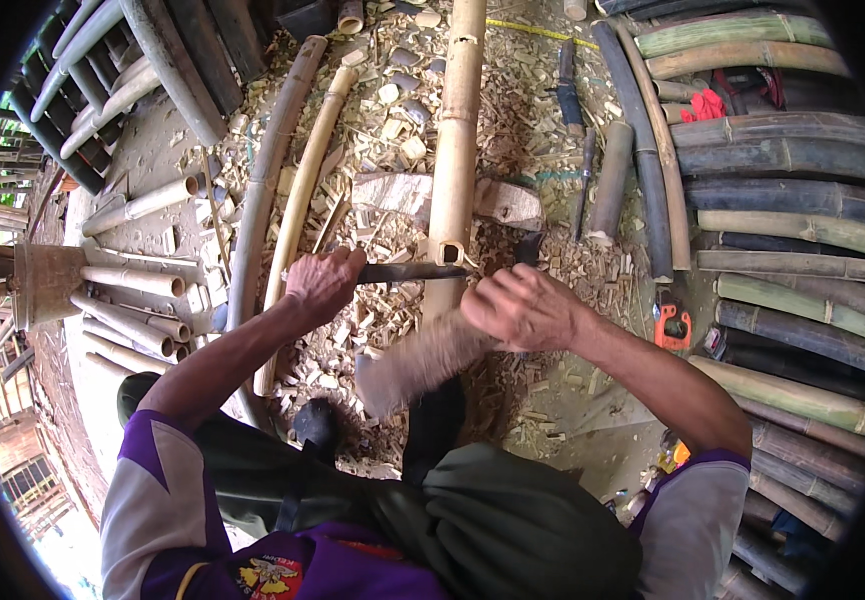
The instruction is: The person sits on the ground and uses a chisel and mallet to carve a hole into a bamboo pole. They repeatedly strike the chisel to remove material and occasionally rotate the bamboo to continue shaping the opening.
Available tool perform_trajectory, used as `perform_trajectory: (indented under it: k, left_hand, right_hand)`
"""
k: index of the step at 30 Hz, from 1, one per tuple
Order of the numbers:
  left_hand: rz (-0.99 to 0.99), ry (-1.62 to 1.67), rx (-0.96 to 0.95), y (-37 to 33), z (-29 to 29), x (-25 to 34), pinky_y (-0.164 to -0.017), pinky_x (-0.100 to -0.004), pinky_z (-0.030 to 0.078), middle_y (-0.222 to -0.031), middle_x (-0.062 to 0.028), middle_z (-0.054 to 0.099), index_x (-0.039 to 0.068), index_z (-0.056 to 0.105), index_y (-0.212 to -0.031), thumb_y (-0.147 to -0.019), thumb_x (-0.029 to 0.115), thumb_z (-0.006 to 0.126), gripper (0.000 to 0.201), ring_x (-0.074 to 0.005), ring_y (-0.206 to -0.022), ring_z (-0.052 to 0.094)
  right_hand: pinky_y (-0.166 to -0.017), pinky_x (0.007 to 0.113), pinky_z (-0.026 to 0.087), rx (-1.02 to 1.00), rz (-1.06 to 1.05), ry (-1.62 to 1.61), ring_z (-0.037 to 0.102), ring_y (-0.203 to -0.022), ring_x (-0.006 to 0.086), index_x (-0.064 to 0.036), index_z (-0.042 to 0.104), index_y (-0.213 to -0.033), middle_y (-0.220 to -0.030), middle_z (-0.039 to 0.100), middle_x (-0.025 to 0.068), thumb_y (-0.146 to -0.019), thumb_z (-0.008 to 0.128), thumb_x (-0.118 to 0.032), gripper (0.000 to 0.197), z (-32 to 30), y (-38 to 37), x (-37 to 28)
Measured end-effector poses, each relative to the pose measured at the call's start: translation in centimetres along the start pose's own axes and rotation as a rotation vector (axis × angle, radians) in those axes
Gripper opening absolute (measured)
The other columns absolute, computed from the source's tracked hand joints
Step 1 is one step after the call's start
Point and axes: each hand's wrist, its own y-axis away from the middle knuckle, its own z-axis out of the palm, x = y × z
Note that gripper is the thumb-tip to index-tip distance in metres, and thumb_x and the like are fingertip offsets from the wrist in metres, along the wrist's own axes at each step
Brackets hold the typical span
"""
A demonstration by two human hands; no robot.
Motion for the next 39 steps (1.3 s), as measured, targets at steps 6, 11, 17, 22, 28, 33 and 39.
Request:
perform_trajectory:
  k: [6, 11, 17, 22, 28, 33, 39]
  left_hand:
    - [-0.026, -0.056, -0.041, -1.2, 1.7, -1.2, -0.066, -0.0469, 0.056, -0.098, -0.0179, 0.066, 0.006, 0.052, -0.106, -0.096, 0.011, 0.050, 0.011, -0.0342, -0.083, 0.071]
    - [0.015, -0.040, 0.037, -0.7, 0.3, 0.4, -0.063, -0.0438, 0.056, -0.098, -0.0169, 0.065, 0.006, 0.053, -0.109, -0.097, 0.011, 0.049, 0.013, -0.0303, -0.081, 0.071]
    - [0.301, 0.542, -0.049, -4.1, -1.9, -3.6, -0.059, -0.0315, 0.054, -0.080, -0.0085, 0.072, 0.003, 0.071, -0.100, -0.092, 0.019, 0.069, 0.018, -0.0139, -0.067, 0.066]
    - [0.093, 0.751, 0.024, -6.4, -4.5, -4.9, -0.050, -0.0312, 0.048, -0.067, -0.0048, 0.068, 0.004, 0.076, -0.093, -0.089, 0.035, 0.077, 0.031, -0.0113, -0.049, 0.058]
    - [0.219, 0.242, 0.016, -5.6, -4.3, -4.6, -0.055, -0.0412, 0.051, -0.060, -0.0097, 0.064, 0.000, 0.074, -0.086, -0.095, 0.051, 0.064, 0.053, -0.0222, -0.049, 0.059]
    - [0.162, 0.214, 0.024, -5.2, -3.3, -5.1, -0.059, -0.0436, 0.053, -0.061, -0.0126, 0.062, 0.001, 0.071, -0.075, -0.092, 0.062, 0.060, 0.065, -0.0256, -0.053, 0.062]
    - [0.202, 0.180, -0.071, -5.4, -4.3, -5.0, -0.059, -0.0471, 0.053, -0.057, -0.0109, 0.057, 0.000, 0.069, -0.073, -0.092, 0.071, 0.050, 0.076, -0.0239, -0.051, 0.059]
  right_hand:
    - [-0.060, 0.034, 0.049, -0.112, 0.196, 0.264, 0.063, -0.074, 0.0215, -0.0028, 0.057, -0.105, -0.086, 0.063, 0.0104, -0.073, 0.082, -0.028, 0.047, 1.4, 1.0, 3.0]
    - [-0.059, 0.031, 0.051, 0.181, -0.135, 0.233, 0.064, -0.076, 0.0225, -0.0058, 0.058, -0.101, -0.089, 0.065, 0.0125, -0.072, 0.086, -0.032, 0.048, 2.8, 1.2, 3.4]
    - [-0.067, 0.045, 0.060, -0.043, 0.516, 0.040, 0.071, -0.082, 0.0305, -0.0056, 0.047, -0.107, -0.094, 0.068, 0.0221, -0.076, 0.083, -0.029, 0.053, 0.9, 2.6, 3.9]
    - [-0.079, 0.042, 0.056, 0.322, 0.907, -0.400, 0.069, -0.087, 0.0303, -0.0013, 0.048, -0.117, -0.097, 0.066, 0.0220, -0.078, 0.080, -0.023, 0.055, -3.0, 2.4, 2.1]
    - [-0.095, 0.037, 0.049, 0.650, 1.015, -0.884, 0.061, -0.106, 0.0241, 0.0040, 0.045, -0.130, -0.120, 0.060, 0.0156, -0.080, 0.080, -0.020, 0.065, -2.8, 2.1, 0.6]
    - [-0.091, 0.039, 0.054, 0.372, 1.032, -0.852, 0.064, -0.105, 0.0275, 0.0035, 0.040, -0.136, -0.118, 0.061, 0.0205, -0.082, 0.077, -0.027, 0.073, -2.2, 0.4, -1.0]
    - [-0.092, 0.043, 0.053, -0.192, 1.013, -0.668, 0.065, -0.109, 0.0330, 0.0037, 0.042, -0.138, -0.116, 0.063, 0.0270, -0.081, 0.076, -0.029, 0.075, -3.2, -0.9, 0.7]
